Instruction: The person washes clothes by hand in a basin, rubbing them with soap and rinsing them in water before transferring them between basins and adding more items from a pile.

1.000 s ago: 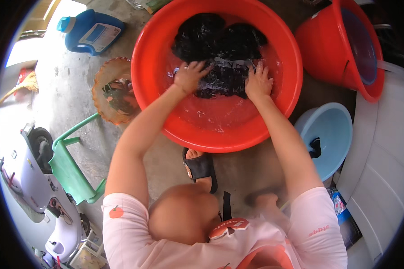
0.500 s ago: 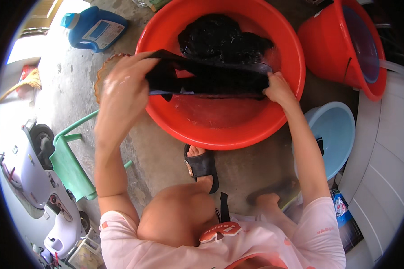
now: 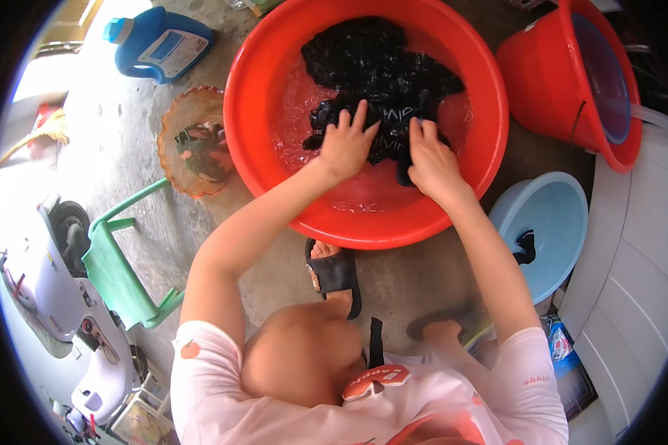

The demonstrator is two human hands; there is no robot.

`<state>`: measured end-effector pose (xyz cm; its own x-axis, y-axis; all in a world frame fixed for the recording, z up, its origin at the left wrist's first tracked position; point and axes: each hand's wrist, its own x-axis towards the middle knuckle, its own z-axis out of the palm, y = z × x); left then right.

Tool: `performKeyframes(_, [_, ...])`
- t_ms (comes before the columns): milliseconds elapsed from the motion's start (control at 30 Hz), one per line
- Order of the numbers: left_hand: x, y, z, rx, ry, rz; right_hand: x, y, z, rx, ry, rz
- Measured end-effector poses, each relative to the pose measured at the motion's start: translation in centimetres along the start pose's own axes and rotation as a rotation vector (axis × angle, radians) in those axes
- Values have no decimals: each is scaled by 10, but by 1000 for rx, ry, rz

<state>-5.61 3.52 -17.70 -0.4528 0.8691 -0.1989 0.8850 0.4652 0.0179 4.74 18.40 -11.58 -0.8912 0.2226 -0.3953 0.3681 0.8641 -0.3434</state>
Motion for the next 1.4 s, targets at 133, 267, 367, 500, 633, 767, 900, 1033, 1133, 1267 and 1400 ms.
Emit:
performKeyframes(133, [16, 17, 43, 50, -37, -26, 48, 18, 73, -157, -80, 262])
performKeyframes(267, [15, -6, 76, -156, -58, -31, 59, 17, 94, -225, 137, 156])
performKeyframes(367, [28, -5, 41, -274, -118, -26, 64, 29, 90, 21, 298, 250])
performKeyframes(500, [22, -5, 32, -1339, 24, -528, 59, 22, 86, 641, 335, 330])
performKeyframes(633, [8, -18, 10, -2610, -386, -829, 27, -29, 58, 1038, 174, 135])
performKeyframes(767, [-13, -23, 14, -2588, -393, -792, -7, -57, 29, 1192, 46, -198])
performKeyframes(900, [-16, 9, -32, -2452, 142, -801, 6, -21, 32, 930, 489, -111])
performKeyframes(1033, [-17, 22, -64, -2340, 111, -815, 6, -32, 19, 2012, 239, 27])
performKeyframes(1133, [-17, 21, -73, -2446, 121, -766, 11, -32, 18, 1701, 287, 31])
performKeyframes(1267, [-21, 7, -62, -2742, -211, -795, 13, -52, 11, 742, 742, -386])
performKeyframes(1400, [-13, -4, -46, -2881, -336, -543, 2, -82, 16, 577, 867, -496])
